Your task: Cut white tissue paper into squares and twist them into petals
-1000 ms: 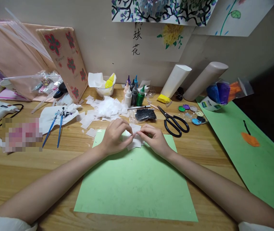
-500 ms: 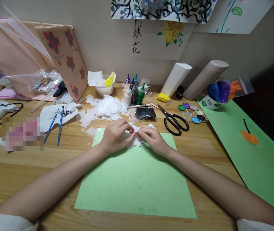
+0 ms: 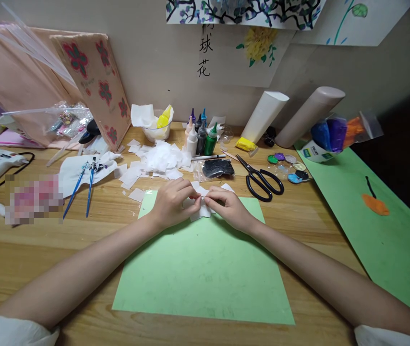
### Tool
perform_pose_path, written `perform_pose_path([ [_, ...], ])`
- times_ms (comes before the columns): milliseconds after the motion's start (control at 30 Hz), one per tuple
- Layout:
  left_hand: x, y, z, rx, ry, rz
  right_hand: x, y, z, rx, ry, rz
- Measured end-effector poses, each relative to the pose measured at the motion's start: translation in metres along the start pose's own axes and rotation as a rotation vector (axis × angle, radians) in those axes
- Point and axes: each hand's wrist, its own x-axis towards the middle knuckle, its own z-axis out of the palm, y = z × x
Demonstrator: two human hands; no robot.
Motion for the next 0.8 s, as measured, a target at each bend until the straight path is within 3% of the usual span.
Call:
perform_pose_path([
  [633,0.0000,0.0012,-0.0016,0.008,-0.015,0.120,0.0002,0.0052,0.0018,-0.009,0.108,0.018],
  [733,0.0012,0.0012,-0.0018,-0.074,0.008,0.032,-0.0002,0.0055,0.0019,-0.016,0.102,-0.002],
  [800,0.0035,-0.0009,-0.0018,-0.173,0.013,-0.119,-0.0006,0.0045,0.0017,-0.027,0.101,-0.006],
])
